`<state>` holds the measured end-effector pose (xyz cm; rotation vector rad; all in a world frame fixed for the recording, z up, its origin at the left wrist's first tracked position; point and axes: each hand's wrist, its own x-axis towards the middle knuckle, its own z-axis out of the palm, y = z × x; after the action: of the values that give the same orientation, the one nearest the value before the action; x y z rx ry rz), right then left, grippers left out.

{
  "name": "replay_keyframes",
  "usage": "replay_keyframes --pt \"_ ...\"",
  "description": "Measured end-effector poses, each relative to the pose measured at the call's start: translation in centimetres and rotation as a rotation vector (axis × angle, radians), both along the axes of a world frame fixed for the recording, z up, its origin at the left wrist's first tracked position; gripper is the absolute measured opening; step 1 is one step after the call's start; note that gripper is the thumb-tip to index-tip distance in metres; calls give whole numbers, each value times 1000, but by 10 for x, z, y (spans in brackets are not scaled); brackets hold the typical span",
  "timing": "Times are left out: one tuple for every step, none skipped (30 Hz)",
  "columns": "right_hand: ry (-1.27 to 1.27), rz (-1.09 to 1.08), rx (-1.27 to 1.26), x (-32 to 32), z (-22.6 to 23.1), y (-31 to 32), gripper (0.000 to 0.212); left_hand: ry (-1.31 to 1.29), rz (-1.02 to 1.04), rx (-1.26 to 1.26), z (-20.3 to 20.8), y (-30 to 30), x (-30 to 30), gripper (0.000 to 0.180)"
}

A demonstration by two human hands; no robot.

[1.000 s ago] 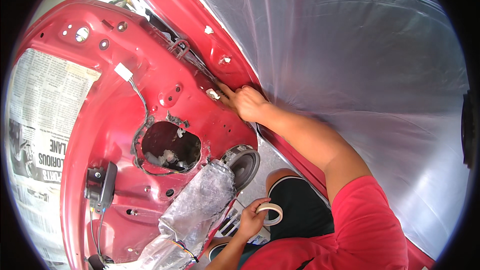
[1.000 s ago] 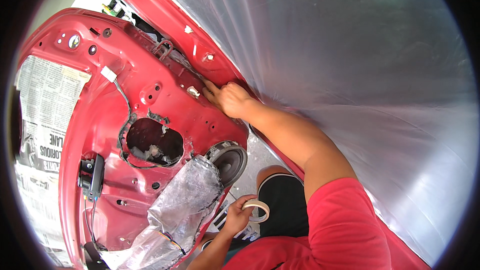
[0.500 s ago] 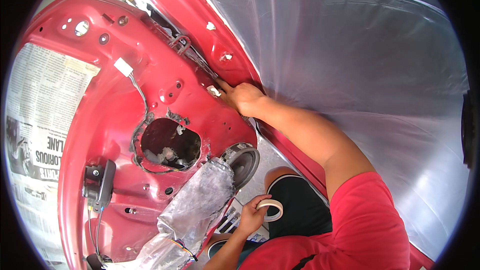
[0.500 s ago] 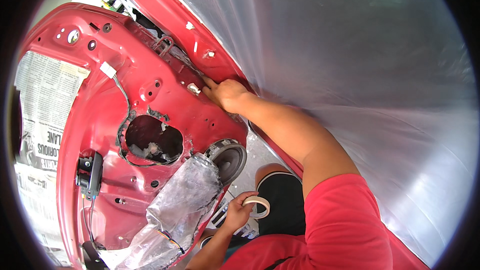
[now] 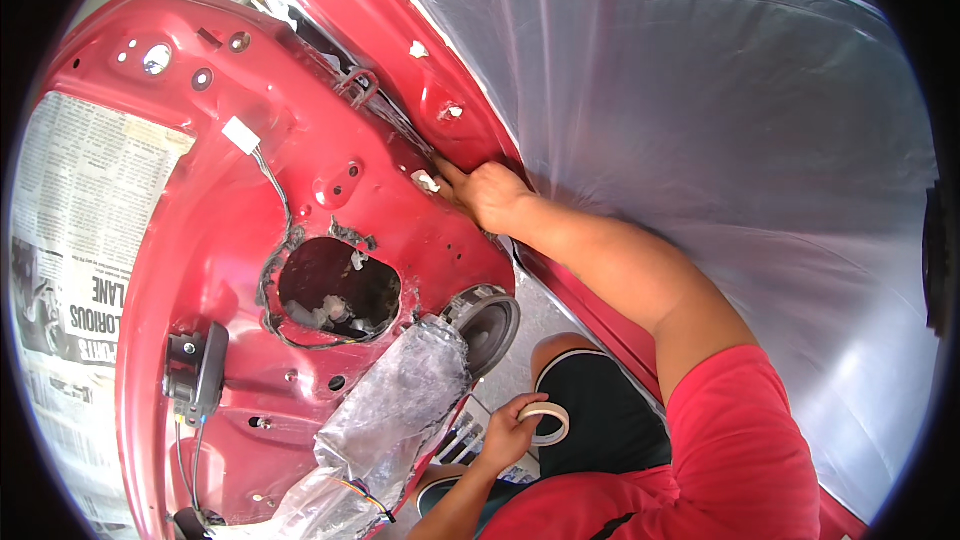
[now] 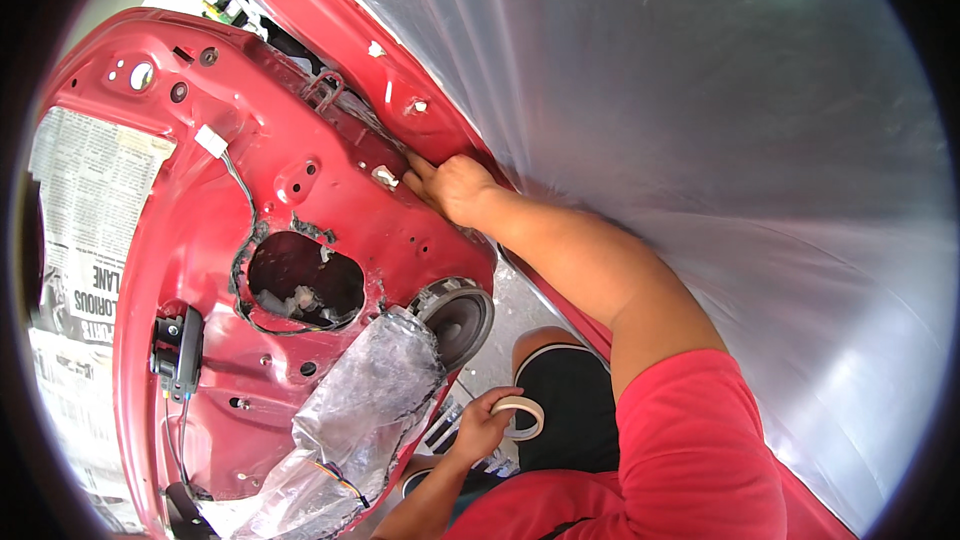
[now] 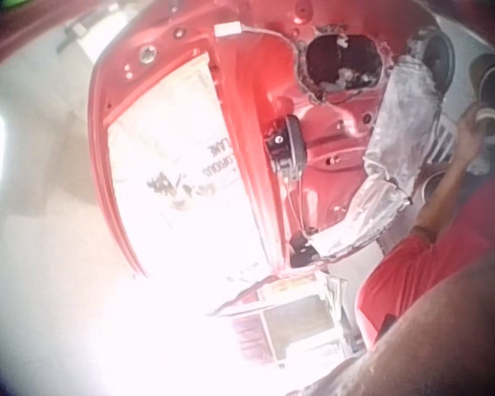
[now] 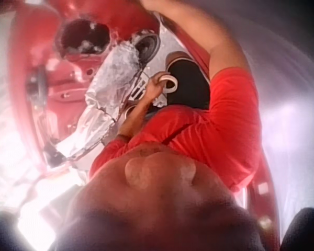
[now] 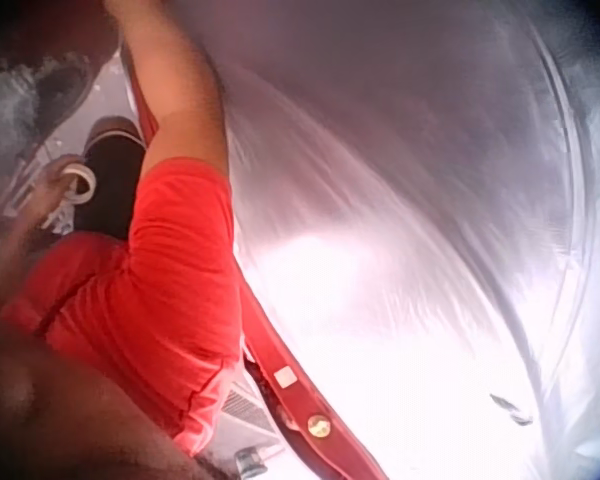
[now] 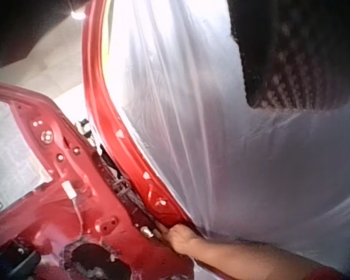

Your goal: The person applies masking tape to the edges and interior of a red car door panel. They repeatedly tear pieces of tape and press them onto the door frame and around a speaker cutout.

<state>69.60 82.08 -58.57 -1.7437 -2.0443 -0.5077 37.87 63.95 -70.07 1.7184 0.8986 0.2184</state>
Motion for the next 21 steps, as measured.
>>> replay_keyframes --pt "17 -9 0 -1 -2 0 48 0 -4 3 -1 1 1 31" --pt "35 -16 -2 -3 0 -3 47 3 -6 4 -4 2 2 31" --pt "54 -23 -4 -5 1 -5 47 5 -8 4 -6 2 2 31" --pt "88 -31 -25 -7 3 -7 47 -18 0 -3 -9 3 3 32" --pt "121 -40 -48 -8 6 -9 48 -43 7 -12 -11 2 4 33" --pt "154 -49 -71 -9 8 -10 48 -68 16 -21 -12 1 6 34" --pt "176 -32 -109 -10 10 -9 48 -60 24 -8 -13 0 6 34" --pt "194 -22 -140 -8 16 -8 48 -56 24 11 -11 3 8 33" --pt "213 -12 -171 -7 19 -9 48 -52 26 29 -10 3 8 33" --pt "215 -8 -178 -7 14 -9 44 -67 35 17 -10 0 9 33" --pt "210 -1 -164 -7 18 -7 40 -69 26 11 -8 1 9 33" --pt "204 6 -150 -6 21 -4 36 -71 18 5 -7 1 7 33" --pt "220 -13 -171 -3 24 -4 37 -72 10 -2 -4 1 7 33" --pt "236 -22 -201 -5 27 -7 37 -88 13 -14 1 -1 8 33" --pt "253 -31 -232 -8 32 -8 37 -82 25 12 2 1 6 32" --pt "295 -38 -263 -10 37 -9 38 -75 36 38 1 4 4 32" --pt "338 -51 -304 -11 42 -16 38 -64 44 45 -3 2 1 32" --pt "306 -29 -256 -9 32 -15 38 -97 41 87 -5 1 0 31" --pt "274 -8 -208 -6 22 -17 38 -59 51 51 -6 -2 -3 30" --pt "258 33 -140 -3 12 -21 41 -21 59 20 -3 -3 -5 29" --pt "273 67 -119 -2 4 -26 44 18 73 -6 -1 -4 -9 28"
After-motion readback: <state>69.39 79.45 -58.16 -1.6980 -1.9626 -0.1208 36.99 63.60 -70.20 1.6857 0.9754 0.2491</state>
